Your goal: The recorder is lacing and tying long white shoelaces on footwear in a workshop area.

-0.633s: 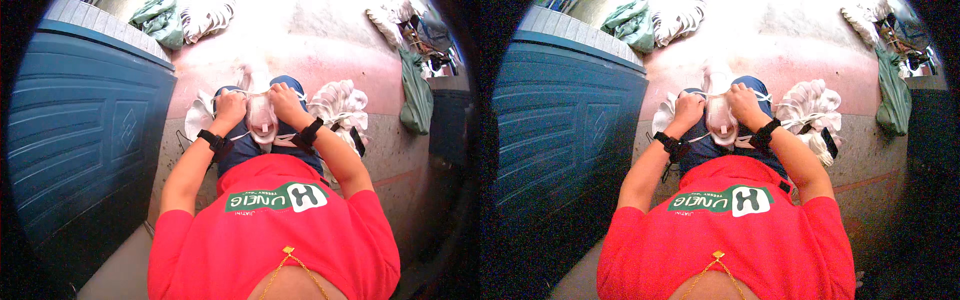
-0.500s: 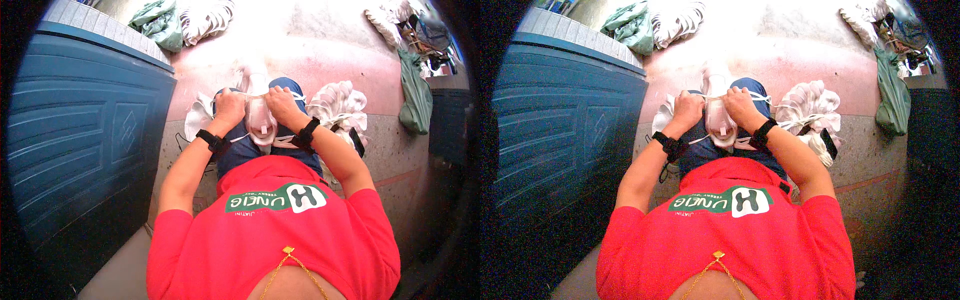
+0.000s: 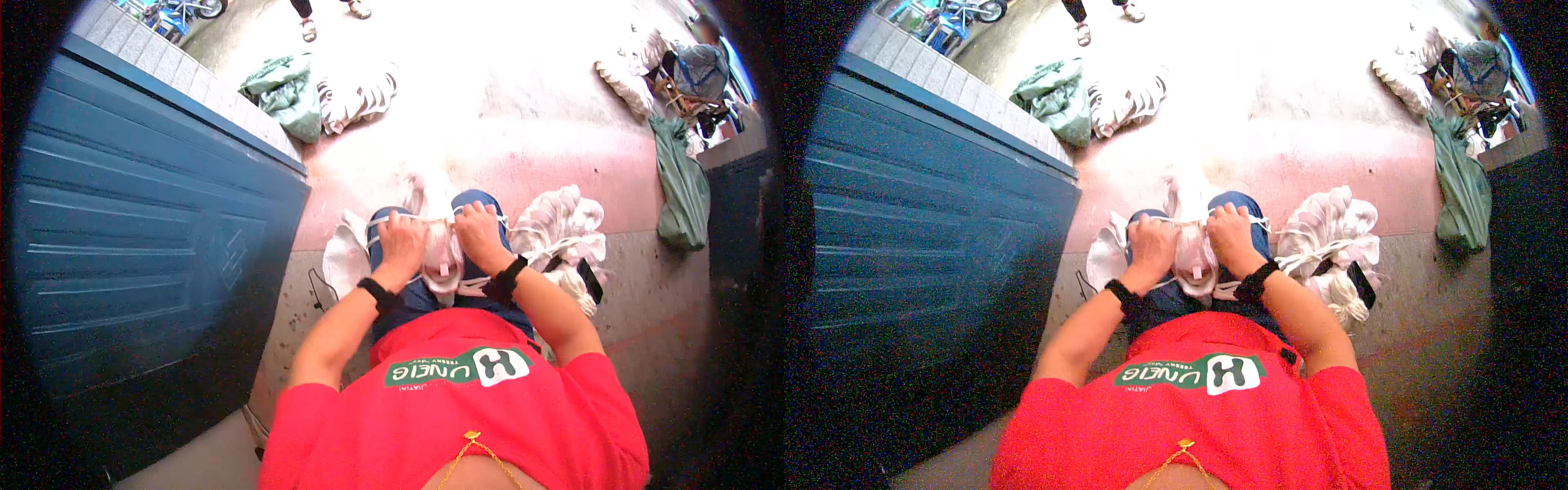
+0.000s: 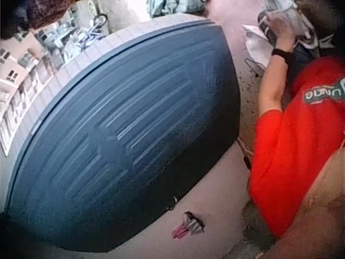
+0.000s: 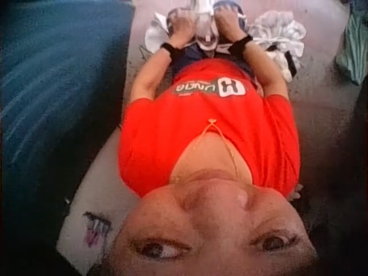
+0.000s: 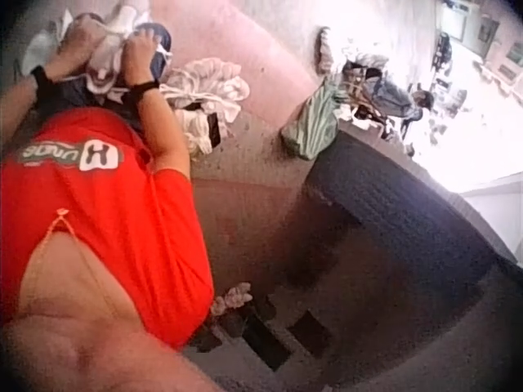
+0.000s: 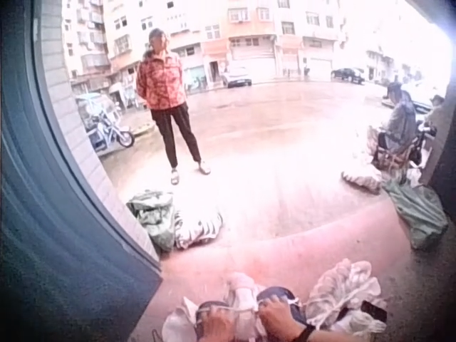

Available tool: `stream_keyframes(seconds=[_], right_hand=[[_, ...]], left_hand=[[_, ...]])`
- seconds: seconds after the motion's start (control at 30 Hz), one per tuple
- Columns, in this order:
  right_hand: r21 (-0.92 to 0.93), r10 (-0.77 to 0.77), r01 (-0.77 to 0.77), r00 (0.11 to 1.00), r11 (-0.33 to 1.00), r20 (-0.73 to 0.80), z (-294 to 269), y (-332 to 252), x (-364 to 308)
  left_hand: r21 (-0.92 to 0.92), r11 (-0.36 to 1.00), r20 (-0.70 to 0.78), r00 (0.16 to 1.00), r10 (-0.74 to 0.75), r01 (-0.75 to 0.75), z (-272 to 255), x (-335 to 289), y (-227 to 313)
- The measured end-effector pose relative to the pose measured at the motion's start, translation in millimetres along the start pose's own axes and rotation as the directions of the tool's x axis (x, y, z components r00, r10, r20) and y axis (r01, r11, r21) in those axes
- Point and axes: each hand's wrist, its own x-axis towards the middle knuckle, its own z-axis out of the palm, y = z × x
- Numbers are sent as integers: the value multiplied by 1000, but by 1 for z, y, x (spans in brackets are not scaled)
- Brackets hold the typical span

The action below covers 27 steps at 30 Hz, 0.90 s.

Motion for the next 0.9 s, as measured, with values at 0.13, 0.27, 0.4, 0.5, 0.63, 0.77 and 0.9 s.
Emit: stream_keyframes(seconds=[0.13, 0.27, 0.4, 0.5, 0.63, 0.77, 0.9], right_hand=[[-38, 61, -55, 986, 998, 155, -7, -17, 0], [-38, 96, -89, 953, 995, 286, -7, -21, -3], [12, 143, -157, 925, 988, 352, 11, -16, -5], [86, 134, -174, 927, 981, 350, 21, -15, -10], [222, 109, -168, 960, 961, 258, 27, -8, -22], [335, 80, -108, 992, 936, 97, 28, -1, -17], [487, 147, -116, 989, 866, -25, 23, 2, -15]], left_hand=[[-29, 998, 86, 994, -61, 64, -4, -7, 8], [-95, 984, 265, 957, -118, 148, -3, -1, 3], [-205, 967, 321, 944, -79, 150, -3, 0, -4], [-267, 957, 308, 951, -23, 110, 6, -4, -10], [-342, 931, 249, 968, -43, 129, 17, -11, -12], [-350, 937, 125, 991, 38, 8, 18, -3, -17], [-382, 923, 123, 988, 97, -43, 7, 4, -18]])
